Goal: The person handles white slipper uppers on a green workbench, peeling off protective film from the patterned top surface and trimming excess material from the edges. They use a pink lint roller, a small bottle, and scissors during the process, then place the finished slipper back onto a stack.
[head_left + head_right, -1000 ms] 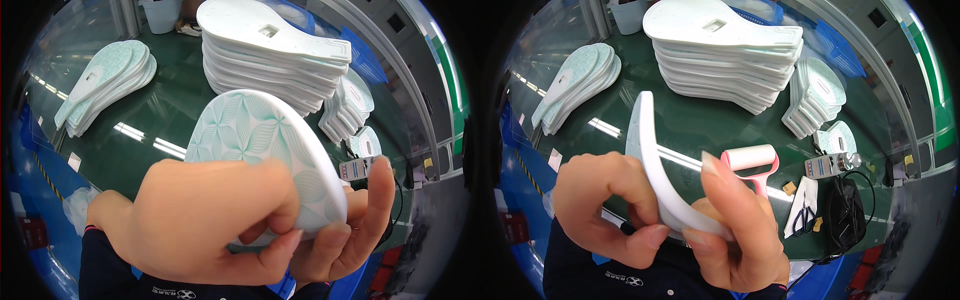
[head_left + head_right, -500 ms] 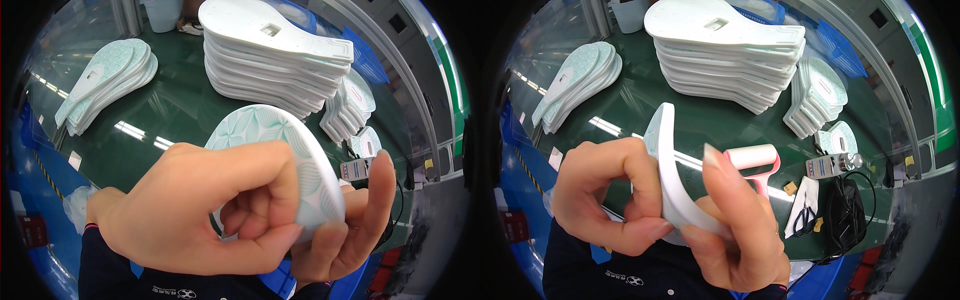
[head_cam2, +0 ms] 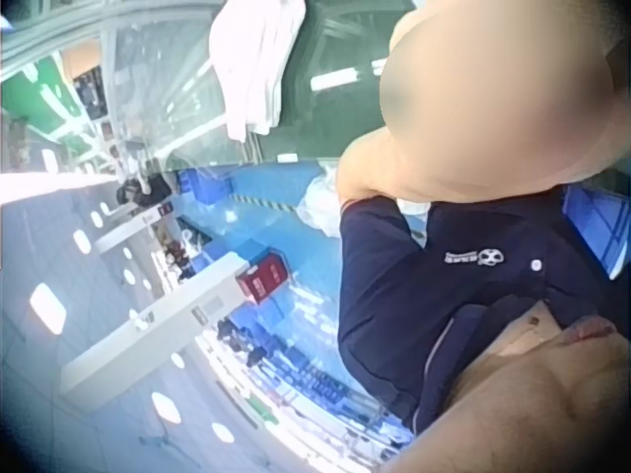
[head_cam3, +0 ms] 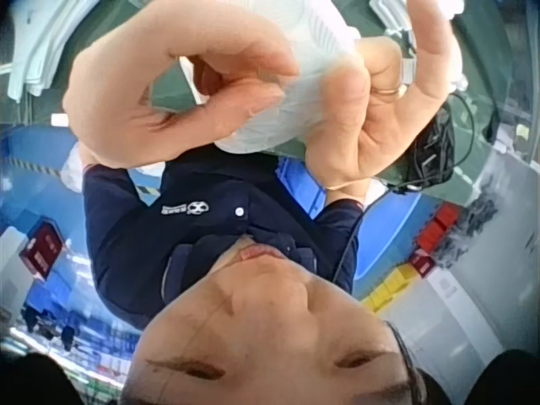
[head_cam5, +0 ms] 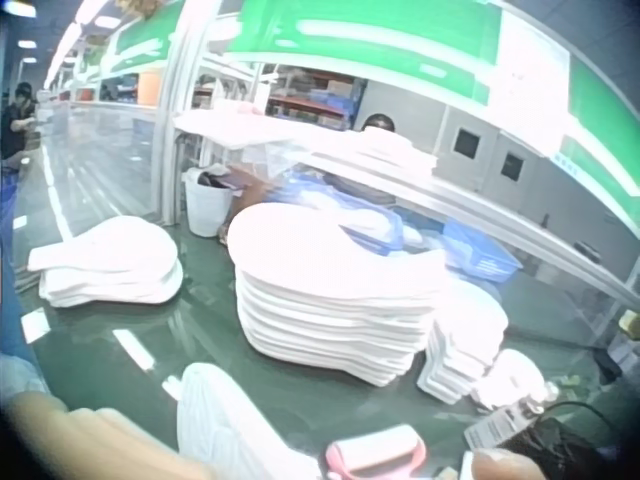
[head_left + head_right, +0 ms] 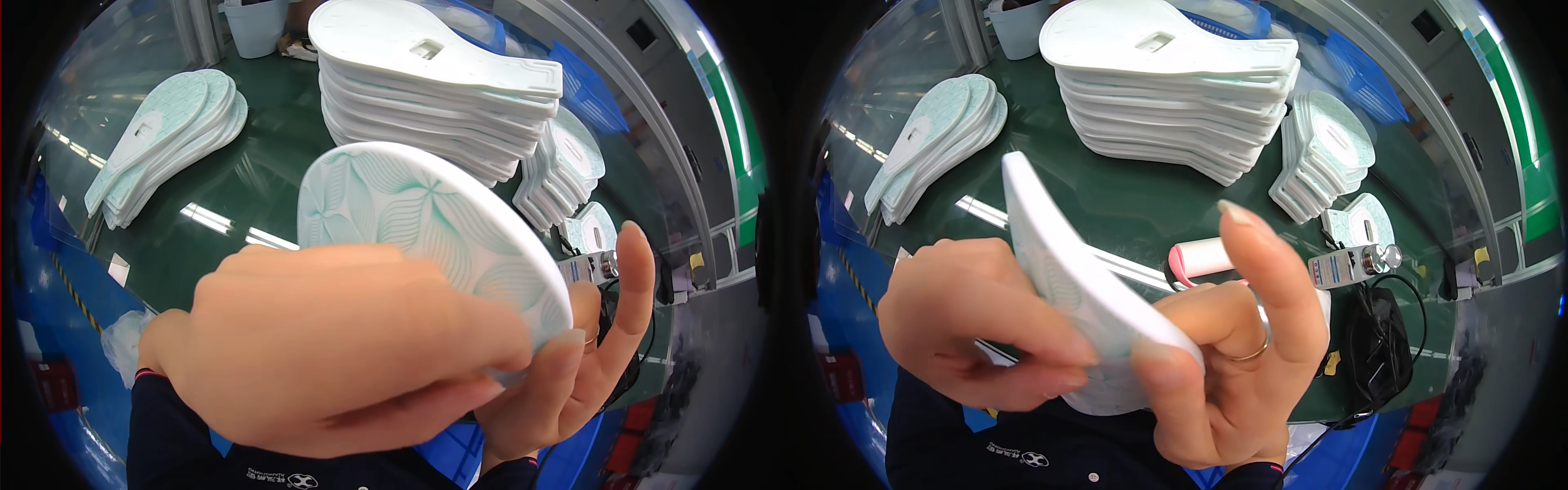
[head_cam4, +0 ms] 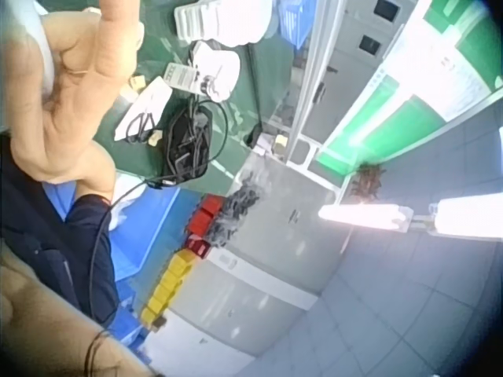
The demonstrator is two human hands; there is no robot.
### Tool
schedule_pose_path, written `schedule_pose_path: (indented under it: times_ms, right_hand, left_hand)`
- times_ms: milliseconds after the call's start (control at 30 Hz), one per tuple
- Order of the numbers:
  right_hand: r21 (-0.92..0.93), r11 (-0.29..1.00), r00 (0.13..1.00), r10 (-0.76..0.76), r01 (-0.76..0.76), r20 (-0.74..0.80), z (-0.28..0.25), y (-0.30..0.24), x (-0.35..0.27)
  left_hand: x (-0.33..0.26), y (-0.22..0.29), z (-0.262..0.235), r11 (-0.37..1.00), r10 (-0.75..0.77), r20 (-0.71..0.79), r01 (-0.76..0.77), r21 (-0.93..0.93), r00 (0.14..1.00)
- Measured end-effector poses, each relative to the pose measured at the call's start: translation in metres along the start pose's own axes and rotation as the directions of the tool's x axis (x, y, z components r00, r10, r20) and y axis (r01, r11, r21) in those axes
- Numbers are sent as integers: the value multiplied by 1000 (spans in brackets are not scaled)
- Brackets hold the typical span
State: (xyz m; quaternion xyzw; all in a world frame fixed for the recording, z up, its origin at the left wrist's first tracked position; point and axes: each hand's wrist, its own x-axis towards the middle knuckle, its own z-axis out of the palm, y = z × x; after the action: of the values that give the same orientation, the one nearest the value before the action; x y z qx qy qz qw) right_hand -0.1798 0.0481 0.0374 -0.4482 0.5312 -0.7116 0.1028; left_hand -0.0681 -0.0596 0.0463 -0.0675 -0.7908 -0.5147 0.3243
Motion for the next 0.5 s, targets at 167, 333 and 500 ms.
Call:
schedule_pose_path:
  times_ms: [167,333,500]
  right_hand:
    - [30,1000,1000,3,-3,0,1,-4,-2]
    - [41,999,997,28,-31,70,-3,-3,-5]
    - [23,1000,995,-15,13,97,-6,0,-7]
  left_hand:
    - [5,3,0,1000,16,-36,-16,-7,999]
    - [0,3,5,999,-22,-137,18,-34,990]
    - [5,12,-5,987,-159,-16,159,-18,987]
